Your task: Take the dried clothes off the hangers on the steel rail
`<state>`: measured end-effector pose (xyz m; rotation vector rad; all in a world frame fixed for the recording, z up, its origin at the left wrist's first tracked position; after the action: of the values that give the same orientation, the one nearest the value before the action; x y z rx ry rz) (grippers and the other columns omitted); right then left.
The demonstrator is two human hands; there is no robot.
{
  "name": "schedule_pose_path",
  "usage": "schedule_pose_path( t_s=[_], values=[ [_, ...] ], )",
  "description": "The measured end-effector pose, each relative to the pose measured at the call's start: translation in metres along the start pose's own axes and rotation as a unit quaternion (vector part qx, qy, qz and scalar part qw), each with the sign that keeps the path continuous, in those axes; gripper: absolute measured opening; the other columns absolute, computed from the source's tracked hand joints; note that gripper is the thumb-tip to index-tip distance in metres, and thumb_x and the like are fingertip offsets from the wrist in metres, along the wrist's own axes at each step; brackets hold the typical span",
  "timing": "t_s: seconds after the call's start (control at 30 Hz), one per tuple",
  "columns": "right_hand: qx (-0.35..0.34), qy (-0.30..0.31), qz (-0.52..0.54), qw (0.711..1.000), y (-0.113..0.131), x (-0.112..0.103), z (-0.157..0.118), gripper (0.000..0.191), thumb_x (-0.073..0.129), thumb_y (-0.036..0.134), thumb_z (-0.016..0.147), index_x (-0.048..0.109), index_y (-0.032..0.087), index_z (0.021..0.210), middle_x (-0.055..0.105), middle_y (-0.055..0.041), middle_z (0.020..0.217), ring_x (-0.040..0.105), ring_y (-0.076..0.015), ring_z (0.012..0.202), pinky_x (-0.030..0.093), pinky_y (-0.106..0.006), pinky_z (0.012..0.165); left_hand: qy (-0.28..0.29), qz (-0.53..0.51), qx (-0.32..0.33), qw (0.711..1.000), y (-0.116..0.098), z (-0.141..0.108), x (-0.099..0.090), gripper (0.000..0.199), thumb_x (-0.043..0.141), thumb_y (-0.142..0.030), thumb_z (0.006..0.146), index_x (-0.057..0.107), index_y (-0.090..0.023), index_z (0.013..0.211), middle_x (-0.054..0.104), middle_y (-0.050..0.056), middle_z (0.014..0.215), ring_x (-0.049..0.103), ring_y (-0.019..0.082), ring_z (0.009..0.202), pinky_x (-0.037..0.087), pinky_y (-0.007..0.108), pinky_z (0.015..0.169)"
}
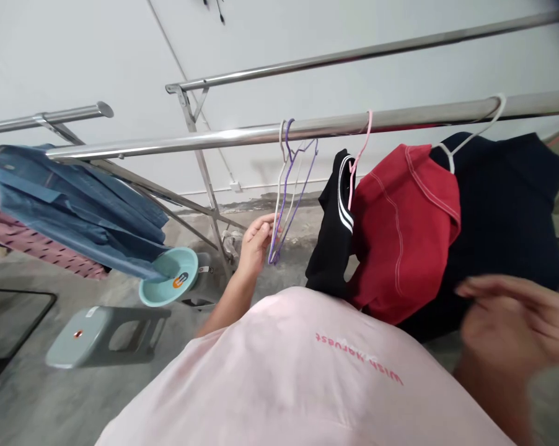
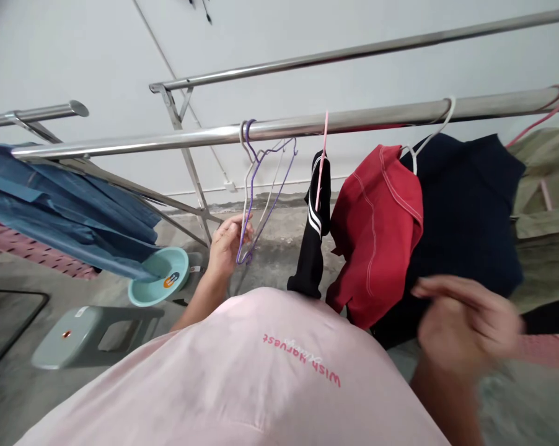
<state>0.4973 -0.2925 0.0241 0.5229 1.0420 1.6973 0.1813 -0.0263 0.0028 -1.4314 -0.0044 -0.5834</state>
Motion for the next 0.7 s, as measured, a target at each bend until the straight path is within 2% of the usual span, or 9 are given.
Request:
schedule_pose_path(
  t_s=[0.07, 0.13, 0.2, 0.23, 0.3, 0.4, 0.47, 0.57, 0.7],
  values=[
    [0.032, 0.118, 0.118, 0.986, 0.003, 0.052, -0.004, 0.035, 0.071, 0.047, 0.080, 0.069, 0.021, 0.104, 0.071, -0.0134, 0.099, 0.067, -0.0206, 0.077, 0.055, -0.037, 0.069, -0.077, -0.056, 0.039, 0.995, 0.009, -0.002, -0.011, 0.045, 0.076, -0.054, 0.077, 0.071, -0.015, 0.099, 0.064, 0.003, 0.083, 0.056, 0.010, 0.071, 0.046, 0.022, 0.066],
    [0.074, 0.255, 0.183, 0.947, -0.003, 0.109, -0.010, 0.057, 0.077, 0.046, 0.077, 0.060, 0.025, 0.127, 0.066, -0.0137, 0.126, 0.067, -0.0225, 0.108, 0.057, -0.036, 0.086, -0.145, -0.120, 0.027, 0.982, 0.028, -0.005, -0.024, 0.040, 0.076, -0.052, 0.078, 0.068, -0.016, 0.096, 0.063, 0.002, 0.084, 0.057, 0.009, 0.072, 0.046, 0.021, 0.068],
    [0.088, 0.329, 0.215, 0.915, -0.011, 0.152, -0.015, 0.072, 0.078, 0.055, 0.073, 0.054, 0.026, 0.134, 0.058, -0.0126, 0.140, 0.058, -0.0242, 0.128, 0.054, -0.037, 0.098, -0.190, -0.165, -0.049, 0.967, 0.058, -0.011, -0.035, 0.035, 0.073, -0.047, 0.079, 0.065, -0.017, 0.093, 0.062, 0.000, 0.082, 0.057, 0.009, 0.071, 0.045, 0.021, 0.066],
    [0.097, 0.351, 0.225, 0.904, -0.015, 0.167, -0.017, 0.074, 0.078, 0.058, 0.072, 0.054, 0.026, 0.134, 0.058, -0.0115, 0.140, 0.056, -0.0244, 0.131, 0.052, -0.037, 0.101, -0.197, -0.173, -0.101, 0.960, 0.074, -0.016, -0.038, 0.032, 0.072, -0.045, 0.080, 0.064, -0.016, 0.092, 0.061, 0.000, 0.079, 0.056, 0.009, 0.068, 0.044, 0.021, 0.063],
    [0.119, 0.395, 0.225, 0.883, -0.021, 0.188, -0.025, 0.068, 0.079, 0.061, 0.070, 0.058, 0.025, 0.125, 0.064, -0.0092, 0.129, 0.061, -0.0239, 0.121, 0.052, -0.038, 0.100, -0.179, -0.160, -0.199, 0.950, 0.102, -0.029, -0.038, 0.029, 0.071, -0.041, 0.078, 0.062, -0.016, 0.089, 0.059, -0.001, 0.075, 0.054, 0.009, 0.063, 0.040, 0.021, 0.058],
    [0.135, 0.434, 0.201, 0.868, -0.025, 0.195, -0.039, 0.056, 0.082, 0.058, 0.067, 0.064, 0.022, 0.107, 0.070, -0.0052, 0.105, 0.065, -0.0212, 0.097, 0.054, -0.037, 0.089, -0.079, -0.102, -0.293, 0.947, 0.128, -0.054, -0.024, 0.038, 0.080, -0.042, 0.069, 0.062, -0.015, 0.087, 0.060, -0.001, 0.074, 0.053, 0.008, 0.060, 0.037, 0.021, 0.056],
    [0.133, 0.420, 0.187, 0.878, -0.024, 0.190, -0.043, 0.052, 0.082, 0.057, 0.066, 0.064, 0.021, 0.100, 0.069, -0.0036, 0.096, 0.063, -0.0196, 0.089, 0.054, -0.036, 0.085, 0.017, -0.063, -0.322, 0.945, 0.134, -0.068, -0.007, 0.049, 0.086, -0.049, 0.062, 0.063, -0.014, 0.088, 0.062, 0.001, 0.077, 0.056, 0.008, 0.063, 0.038, 0.021, 0.059],
    [0.125, 0.374, 0.136, 0.909, -0.025, 0.177, -0.048, 0.045, 0.080, 0.053, 0.067, 0.063, 0.020, 0.093, 0.067, -0.0028, 0.088, 0.061, -0.0180, 0.082, 0.053, -0.034, 0.079, 0.162, -0.026, -0.323, 0.932, 0.133, -0.082, 0.021, 0.062, 0.089, -0.055, 0.060, 0.065, -0.013, 0.098, 0.064, 0.002, 0.085, 0.060, 0.010, 0.071, 0.042, 0.024, 0.069],
    [0.146, 0.339, 0.086, 0.925, -0.032, 0.160, -0.059, 0.042, 0.078, 0.049, 0.070, 0.062, 0.020, 0.095, 0.068, -0.0039, 0.087, 0.062, -0.0179, 0.079, 0.053, -0.033, 0.074, 0.267, -0.019, -0.291, 0.919, 0.124, -0.081, 0.047, 0.069, 0.089, -0.059, 0.060, 0.061, -0.016, 0.105, 0.059, 0.000, 0.087, 0.058, 0.012, 0.078, 0.044, 0.029, 0.078]
  ],
)
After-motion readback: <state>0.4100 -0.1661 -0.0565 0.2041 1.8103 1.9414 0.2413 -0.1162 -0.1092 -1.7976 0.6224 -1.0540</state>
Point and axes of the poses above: each hand's wrist, its own z-axis towards the middle knuckle, its own x-axis out of the palm, y = z × x, the point moved 6 cm from there along z, towards the middle knuckle
